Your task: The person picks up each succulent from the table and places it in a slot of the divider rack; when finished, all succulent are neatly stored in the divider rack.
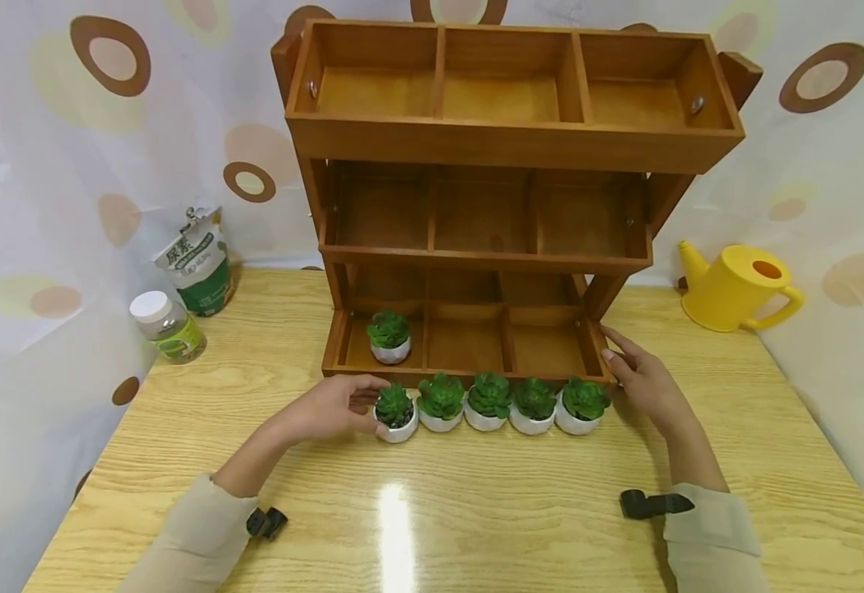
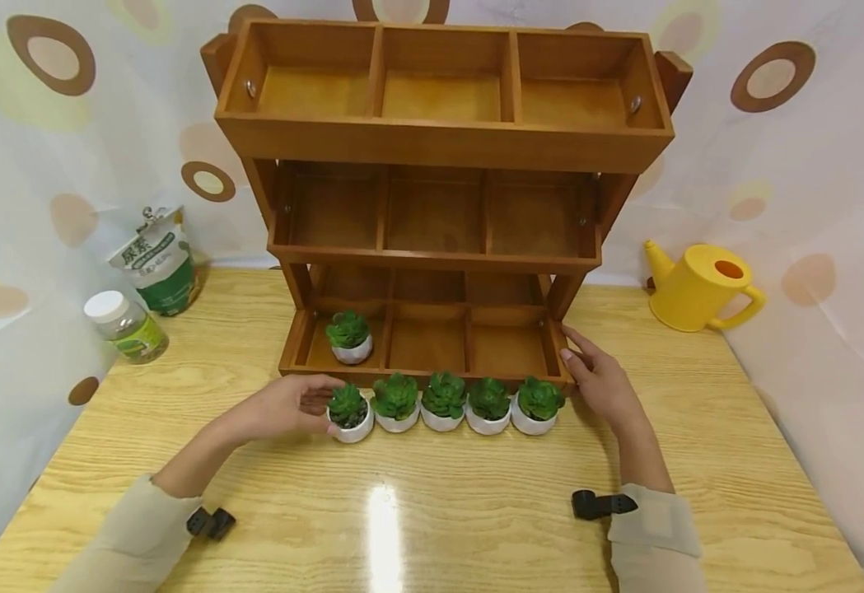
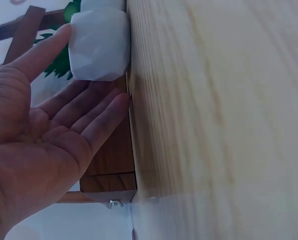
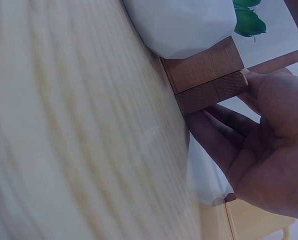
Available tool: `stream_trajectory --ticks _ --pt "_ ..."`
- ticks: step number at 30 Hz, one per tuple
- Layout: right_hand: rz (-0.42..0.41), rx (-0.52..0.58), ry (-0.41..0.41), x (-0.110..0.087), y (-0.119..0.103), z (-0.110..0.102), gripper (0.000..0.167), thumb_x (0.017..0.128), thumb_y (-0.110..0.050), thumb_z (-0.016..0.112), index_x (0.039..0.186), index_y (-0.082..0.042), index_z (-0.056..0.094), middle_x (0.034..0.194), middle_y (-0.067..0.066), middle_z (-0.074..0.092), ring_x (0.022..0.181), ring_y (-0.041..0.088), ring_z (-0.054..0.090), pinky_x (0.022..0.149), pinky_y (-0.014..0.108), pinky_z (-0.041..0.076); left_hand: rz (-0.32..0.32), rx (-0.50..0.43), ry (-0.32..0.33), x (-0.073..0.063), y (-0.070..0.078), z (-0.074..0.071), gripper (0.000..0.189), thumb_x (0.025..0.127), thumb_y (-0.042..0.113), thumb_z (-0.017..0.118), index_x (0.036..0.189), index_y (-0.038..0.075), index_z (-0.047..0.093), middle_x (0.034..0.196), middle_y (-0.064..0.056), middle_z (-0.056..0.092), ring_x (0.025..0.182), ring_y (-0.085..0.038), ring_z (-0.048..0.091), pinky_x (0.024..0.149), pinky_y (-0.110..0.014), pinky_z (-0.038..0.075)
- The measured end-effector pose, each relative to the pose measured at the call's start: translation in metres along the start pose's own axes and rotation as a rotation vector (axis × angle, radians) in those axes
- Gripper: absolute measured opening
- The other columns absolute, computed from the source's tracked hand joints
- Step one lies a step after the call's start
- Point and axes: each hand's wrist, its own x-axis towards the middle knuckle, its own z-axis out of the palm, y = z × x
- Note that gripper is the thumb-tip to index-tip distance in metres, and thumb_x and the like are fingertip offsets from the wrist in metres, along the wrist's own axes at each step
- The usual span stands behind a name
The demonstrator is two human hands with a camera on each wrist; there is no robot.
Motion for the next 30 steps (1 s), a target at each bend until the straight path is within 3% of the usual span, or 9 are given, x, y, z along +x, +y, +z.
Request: stream_trajectory --ticks 4,6,10,16,20,23,30 --pt "-0.007 0.011 0.002 0.000 0.001 0.000 0.060 0.108 -0.051 0.034 0.163 -0.037 0.014 0.159 0.027 0.038 0.135 0.045 0.052 0.092 0.038 0.055 0.015 0.045 -0.025 0.002 0.002 0.003 0.074 0.084 0.034 0.083 0.148 0.015 0.052 0.145 -0.009 0.059 0.135 -0.027 0.056 0.110 -0.045 0.048" --pt "-0.007 0.018 0.000 0.000 0.002 0.000 0.060 0.108 -0.050 0.034 0.163 -0.037 0.013 0.159 0.027 0.036 0.137 0.046 0.050 0.099 0.046 0.055 0.020 0.076 -0.029 0.004 0.004 0.005 0.075 0.083 0.034 0.084 0.148 0.018 0.052 0.138 -0.005 0.063 0.126 -0.023 0.061 0.104 -0.044 0.051" --pt "-0.006 0.011 0.002 0.000 0.001 0.001 0.060 0.108 -0.052 0.034 0.163 -0.038 0.014 0.160 0.027 0.034 0.140 0.048 0.045 0.110 0.062 0.041 0.033 0.120 -0.044 0.005 0.008 0.008 0.077 0.081 0.035 0.086 0.148 0.019 0.051 0.118 0.001 0.068 0.100 -0.016 0.063 0.087 -0.036 0.051" --pt "-0.010 0.005 0.006 0.000 0.000 0.001 0.061 0.108 -0.053 0.034 0.163 -0.037 0.014 0.160 0.026 0.034 0.140 0.047 0.045 0.109 0.062 0.042 0.042 0.151 -0.023 0.004 0.010 0.011 0.075 0.080 0.032 0.087 0.145 0.016 0.053 0.124 0.004 0.067 0.105 -0.013 0.061 0.089 -0.035 0.048" --pt "-0.008 0.008 0.001 -0.001 -0.002 0.001 0.061 0.108 -0.052 0.034 0.163 -0.037 0.014 0.161 0.026 0.033 0.142 0.048 0.043 0.111 0.062 0.040 0.050 0.178 -0.016 0.002 0.009 0.010 0.072 0.081 0.033 0.085 0.144 0.018 0.055 0.106 0.005 0.067 0.090 -0.014 0.059 0.082 -0.034 0.048" --pt "-0.011 0.011 -0.001 -0.001 -0.002 0.001 0.061 0.108 -0.052 0.034 0.163 -0.037 0.013 0.161 0.026 0.033 0.141 0.047 0.044 0.109 0.060 0.043 0.063 0.174 0.012 0.001 0.009 0.009 0.072 0.080 0.035 0.086 0.143 0.020 0.056 0.107 0.007 0.068 0.091 -0.011 0.061 0.083 -0.032 0.050" --pt "-0.004 0.016 0.002 0.000 0.000 0.001 0.060 0.108 -0.052 0.034 0.163 -0.037 0.013 0.162 0.026 0.032 0.141 0.047 0.044 0.107 0.060 0.045 0.083 0.121 0.109 -0.001 0.013 0.003 0.079 0.076 0.042 0.089 0.144 0.018 0.057 0.134 0.000 0.066 0.123 -0.019 0.063 0.104 -0.043 0.051"
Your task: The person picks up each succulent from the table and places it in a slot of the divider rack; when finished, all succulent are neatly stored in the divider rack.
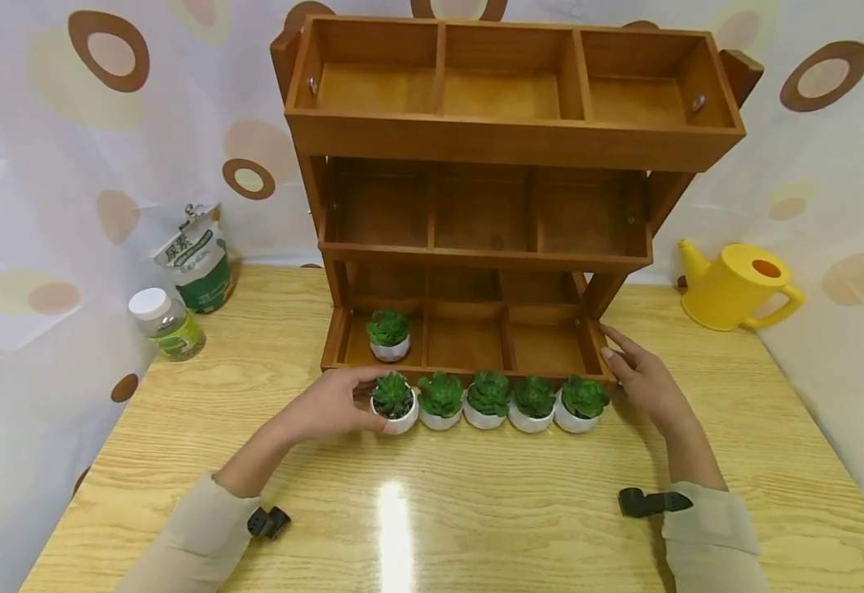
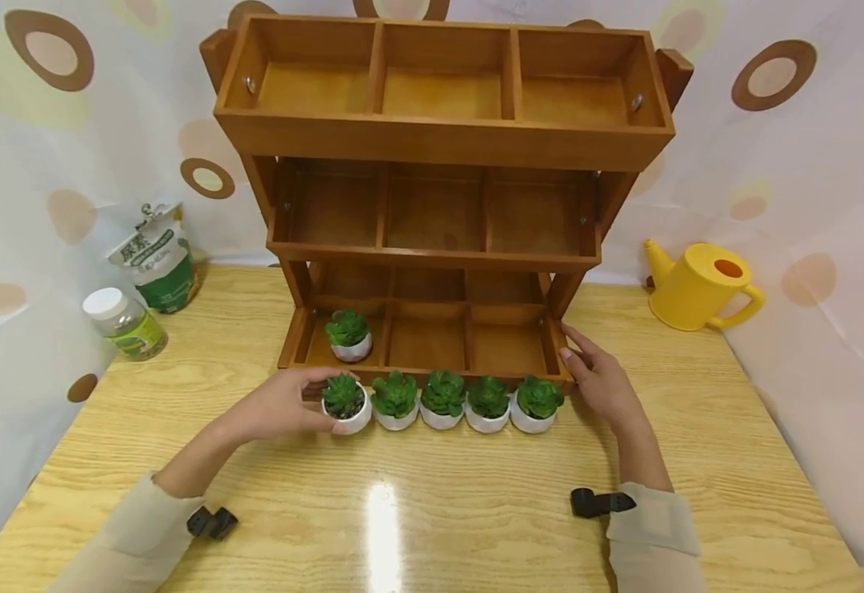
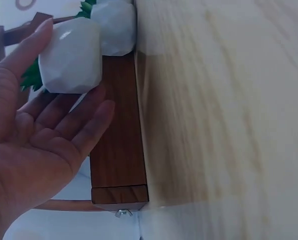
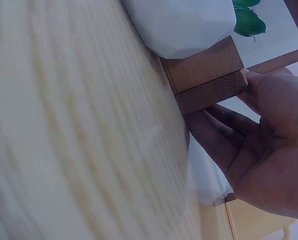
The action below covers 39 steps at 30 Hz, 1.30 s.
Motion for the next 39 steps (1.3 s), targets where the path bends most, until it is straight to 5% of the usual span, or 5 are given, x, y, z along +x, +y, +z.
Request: stream_trajectory --ticks 10,18,28,39 --pt "0.006 -0.006 0.001 0.003 -0.001 0.000 0.060 0.108 -0.052 0.035 0.162 -0.039 0.014 0.162 0.025 0.031 0.143 0.048 0.041 0.113 0.064 0.036 -0.023 -0.133 0.075 0.003 0.018 -0.011 0.082 0.079 0.036 0.088 0.149 0.016 0.050 0.145 -0.010 0.060 0.134 -0.030 0.058 0.107 -0.045 0.050" --pt "0.027 -0.026 0.009 0.003 -0.003 0.000 0.061 0.107 -0.054 0.034 0.163 -0.038 0.014 0.163 0.025 0.031 0.144 0.048 0.040 0.113 0.064 0.035 0.011 -0.097 0.138 0.013 0.031 -0.019 0.079 0.080 0.032 0.087 0.148 0.013 0.051 0.137 -0.009 0.065 0.128 -0.027 0.062 0.103 -0.045 0.053" --pt "0.019 -0.024 0.010 0.002 -0.003 -0.002 0.060 0.107 -0.055 0.034 0.162 -0.040 0.014 0.163 0.024 0.030 0.144 0.049 0.039 0.113 0.064 0.036 0.026 -0.152 0.157 0.029 0.053 -0.027 0.078 0.079 0.032 0.088 0.147 0.015 0.053 0.133 -0.007 0.067 0.124 -0.024 0.064 0.101 -0.041 0.055" --pt "0.017 -0.002 0.010 0.000 -0.002 0.000 0.061 0.107 -0.054 0.034 0.163 -0.037 0.014 0.162 0.025 0.033 0.143 0.047 0.042 0.112 0.062 0.040 0.024 -0.148 0.151 0.041 0.060 -0.027 0.076 0.080 0.035 0.087 0.146 0.015 0.054 0.133 -0.006 0.067 0.128 -0.025 0.062 0.105 -0.042 0.052"
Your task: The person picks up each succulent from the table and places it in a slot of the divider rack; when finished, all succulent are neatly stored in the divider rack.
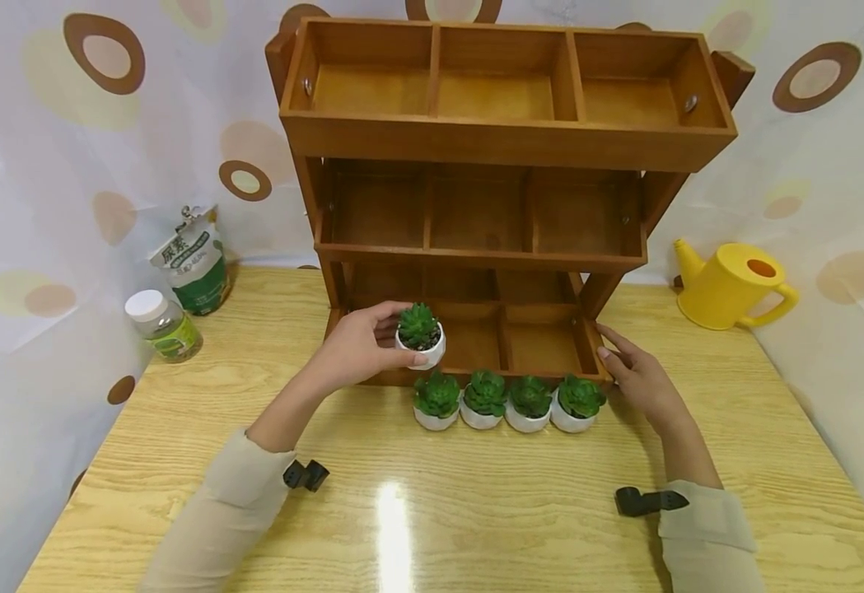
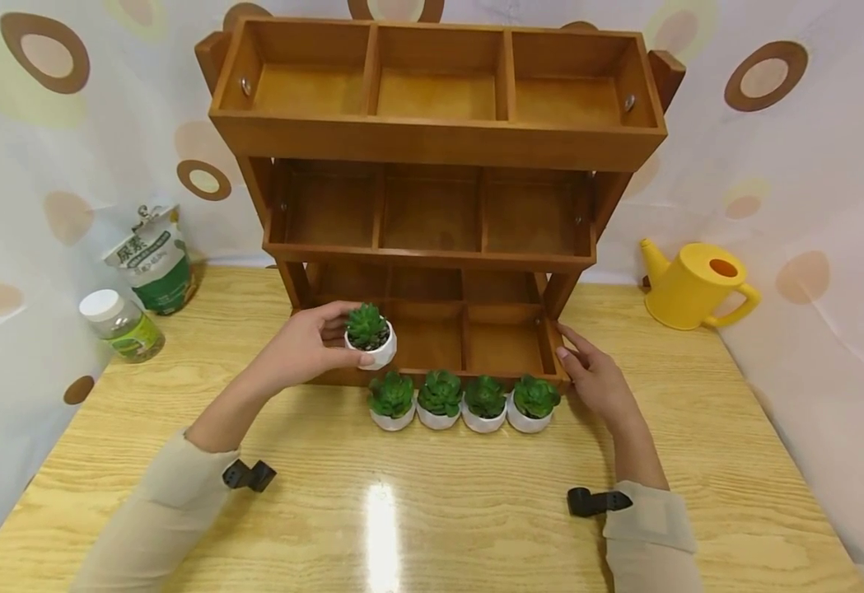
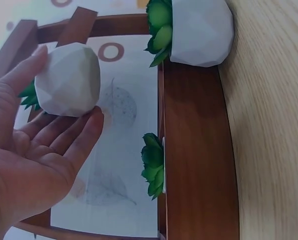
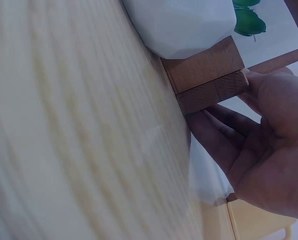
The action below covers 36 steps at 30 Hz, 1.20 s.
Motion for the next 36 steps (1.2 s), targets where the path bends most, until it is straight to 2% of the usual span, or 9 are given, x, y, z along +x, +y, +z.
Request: stream_trajectory --ticks 5,12,18,28,36 --pt "-0.002 0.009 -0.003 -0.001 0.000 0.001 0.061 0.107 -0.053 0.034 0.163 -0.038 0.014 0.161 0.026 0.035 0.140 0.046 0.046 0.107 0.058 0.046 0.016 0.007 -0.007 0.008 0.002 0.002 0.075 0.081 0.035 0.087 0.145 0.014 0.054 0.131 -0.006 0.067 0.126 -0.024 0.064 0.103 -0.040 0.054" --pt "-0.004 0.003 0.001 -0.001 0.001 0.000 0.061 0.108 -0.053 0.035 0.163 -0.038 0.015 0.163 0.025 0.031 0.143 0.048 0.041 0.112 0.062 0.039 0.028 0.037 -0.014 0.017 0.007 0.008 0.077 0.081 0.038 0.086 0.146 0.015 0.053 0.132 -0.006 0.066 0.127 -0.025 0.063 0.105 -0.043 0.053" --pt "-0.017 0.015 -0.006 -0.001 0.001 -0.001 0.060 0.108 -0.051 0.035 0.163 -0.037 0.015 0.164 0.024 0.029 0.143 0.048 0.042 0.107 0.060 0.044 0.027 0.036 -0.027 0.026 0.010 0.014 0.076 0.082 0.034 0.086 0.147 0.013 0.052 0.133 -0.007 0.066 0.127 -0.025 0.063 0.104 -0.042 0.053" --pt "-0.005 -0.020 0.003 -0.002 -0.001 -0.001 0.062 0.107 -0.055 0.036 0.163 -0.037 0.016 0.164 0.023 0.028 0.146 0.049 0.037 0.115 0.065 0.033 0.054 0.077 -0.020 0.049 0.013 0.025 0.076 0.080 0.035 0.087 0.145 0.012 0.053 0.129 -0.007 0.067 0.122 -0.023 0.064 0.101 -0.041 0.055" --pt "-0.017 0.017 -0.002 -0.001 0.002 0.000 0.061 0.107 -0.053 0.035 0.163 -0.038 0.015 0.163 0.024 0.030 0.143 0.047 0.043 0.108 0.060 0.044 0.043 0.122 -0.024 0.064 0.011 0.032 0.079 0.081 0.039 0.085 0.146 0.011 0.052 0.130 -0.007 0.067 0.119 -0.022 0.064 0.098 -0.042 0.055"
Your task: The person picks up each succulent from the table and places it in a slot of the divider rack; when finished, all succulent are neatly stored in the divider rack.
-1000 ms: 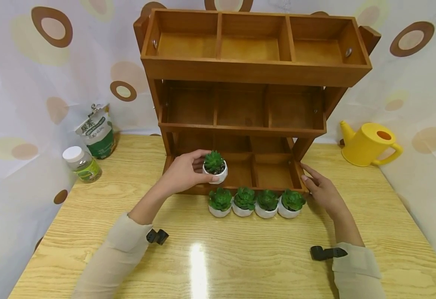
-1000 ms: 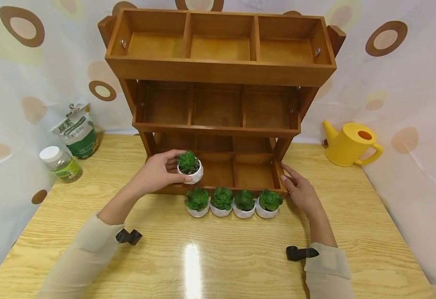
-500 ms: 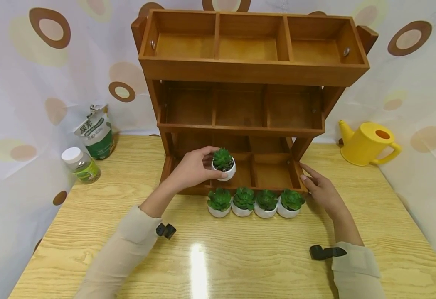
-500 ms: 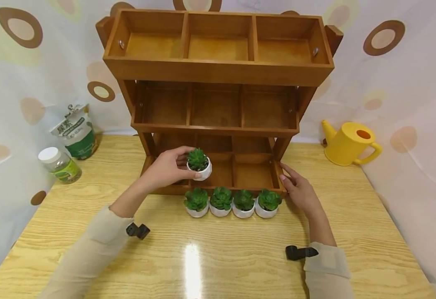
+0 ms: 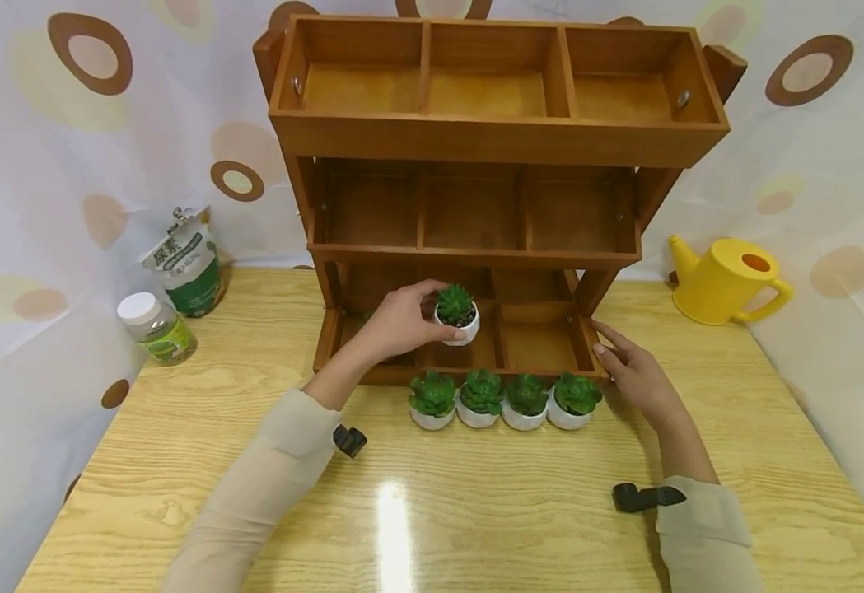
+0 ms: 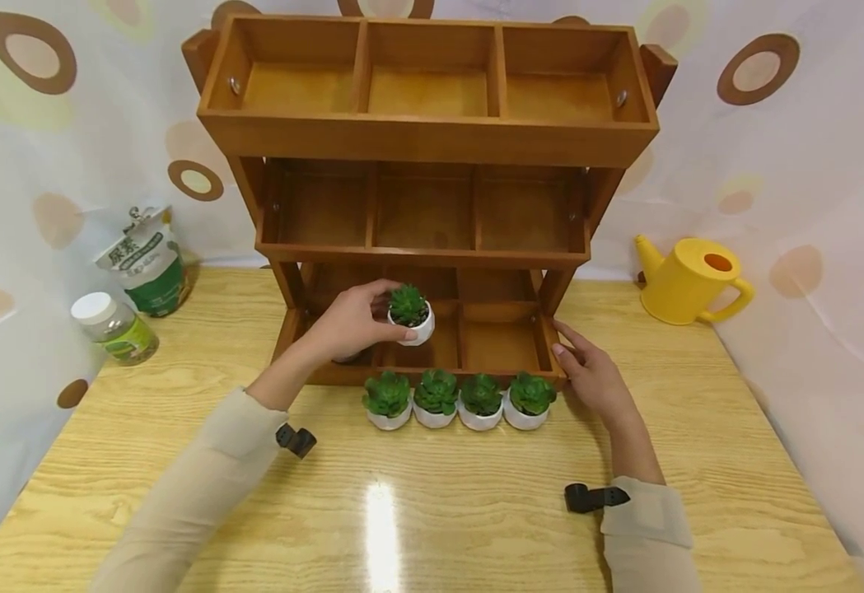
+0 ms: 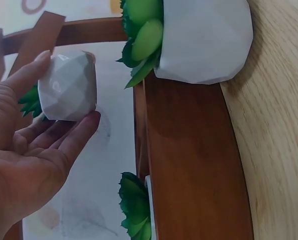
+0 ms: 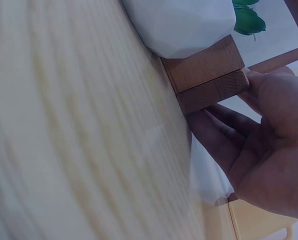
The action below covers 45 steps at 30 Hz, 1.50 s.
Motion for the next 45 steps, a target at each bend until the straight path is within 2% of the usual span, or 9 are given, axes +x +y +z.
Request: stream_trajectory --ticks 7,14,19,30,45 --pt "0.007 0.015 0.001 0.001 -0.002 -0.001 0.060 0.108 -0.053 0.034 0.162 -0.039 0.014 0.162 0.025 0.032 0.141 0.046 0.046 0.107 0.059 0.046 -0.004 0.055 -0.006 0.011 -0.001 0.006 0.079 0.083 0.038 0.084 0.148 0.010 0.049 0.128 -0.008 0.066 0.113 -0.022 0.064 0.094 -0.041 0.055" --pt "0.006 0.019 0.000 0.000 -0.003 -0.001 0.061 0.107 -0.052 0.035 0.163 -0.038 0.015 0.162 0.024 0.032 0.141 0.046 0.046 0.106 0.058 0.047 -0.001 0.090 -0.019 0.020 -0.005 0.017 0.078 0.083 0.037 0.084 0.147 0.010 0.050 0.128 -0.009 0.066 0.110 -0.023 0.064 0.094 -0.041 0.055" --pt "0.000 0.017 -0.002 0.001 -0.002 0.000 0.061 0.107 -0.052 0.036 0.163 -0.037 0.016 0.163 0.024 0.031 0.143 0.047 0.043 0.110 0.060 0.043 -0.007 0.097 -0.032 0.024 -0.007 0.026 0.077 0.083 0.035 0.085 0.146 0.010 0.050 0.128 -0.009 0.066 0.110 -0.023 0.063 0.094 -0.041 0.054" --pt "0.012 -0.007 0.005 0.001 -0.001 -0.001 0.061 0.107 -0.053 0.036 0.163 -0.037 0.017 0.164 0.023 0.030 0.144 0.047 0.040 0.114 0.062 0.036 -0.034 0.129 -0.052 0.031 -0.013 0.040 0.077 0.084 0.035 0.084 0.147 0.009 0.049 0.136 -0.010 0.063 0.120 -0.026 0.062 0.102 -0.042 0.053" --pt "0.022 -0.008 0.000 0.002 -0.001 -0.002 0.061 0.107 -0.053 0.038 0.163 -0.038 0.018 0.166 0.020 0.026 0.147 0.048 0.035 0.115 0.064 0.033 -0.049 0.175 -0.132 0.038 -0.012 0.051 0.079 0.087 0.035 0.080 0.152 0.008 0.045 0.145 -0.013 0.058 0.129 -0.031 0.058 0.105 -0.045 0.051"
